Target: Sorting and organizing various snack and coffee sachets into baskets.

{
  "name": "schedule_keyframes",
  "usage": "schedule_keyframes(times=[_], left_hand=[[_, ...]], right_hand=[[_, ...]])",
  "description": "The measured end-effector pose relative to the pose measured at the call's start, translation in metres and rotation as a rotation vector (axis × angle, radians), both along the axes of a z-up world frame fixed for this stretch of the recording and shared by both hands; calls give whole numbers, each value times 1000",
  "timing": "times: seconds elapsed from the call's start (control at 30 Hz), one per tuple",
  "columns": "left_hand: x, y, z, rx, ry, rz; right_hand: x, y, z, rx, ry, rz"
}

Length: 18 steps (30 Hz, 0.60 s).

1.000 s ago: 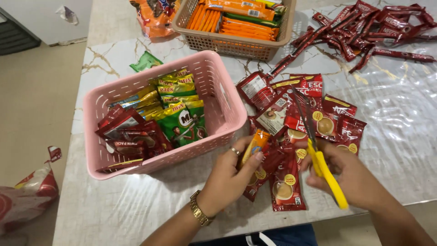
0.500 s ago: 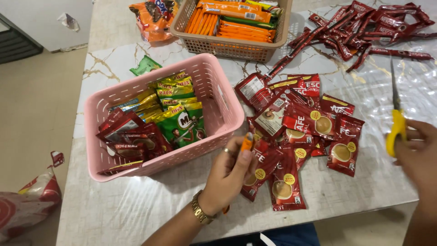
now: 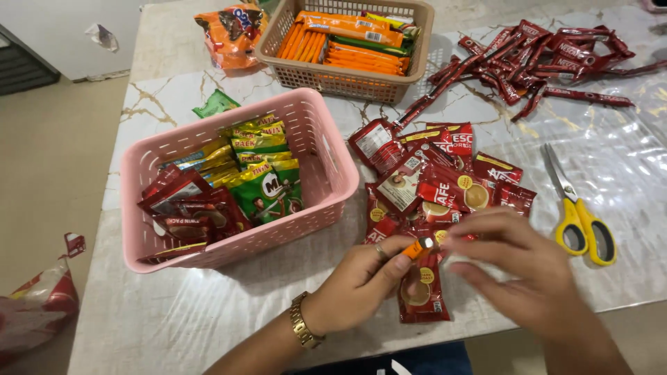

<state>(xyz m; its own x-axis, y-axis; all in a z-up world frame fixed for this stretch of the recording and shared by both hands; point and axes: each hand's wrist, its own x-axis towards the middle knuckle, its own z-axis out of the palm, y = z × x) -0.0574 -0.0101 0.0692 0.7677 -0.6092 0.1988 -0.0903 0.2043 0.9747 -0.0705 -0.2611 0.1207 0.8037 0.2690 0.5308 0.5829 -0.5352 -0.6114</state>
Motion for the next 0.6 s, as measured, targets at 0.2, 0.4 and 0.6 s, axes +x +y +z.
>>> schedule_keyframes(times=[0.2,0.4,0.6], left_hand=[[-7,6,2,28,82,-31],[-3,9,7,143,90,-60],[4,9,40,419,-247,-26]], right_hand=[[18,21,-2,-3,-119,201],[21,2,-32,142,94,204],[11,17,-46,620,488,403]])
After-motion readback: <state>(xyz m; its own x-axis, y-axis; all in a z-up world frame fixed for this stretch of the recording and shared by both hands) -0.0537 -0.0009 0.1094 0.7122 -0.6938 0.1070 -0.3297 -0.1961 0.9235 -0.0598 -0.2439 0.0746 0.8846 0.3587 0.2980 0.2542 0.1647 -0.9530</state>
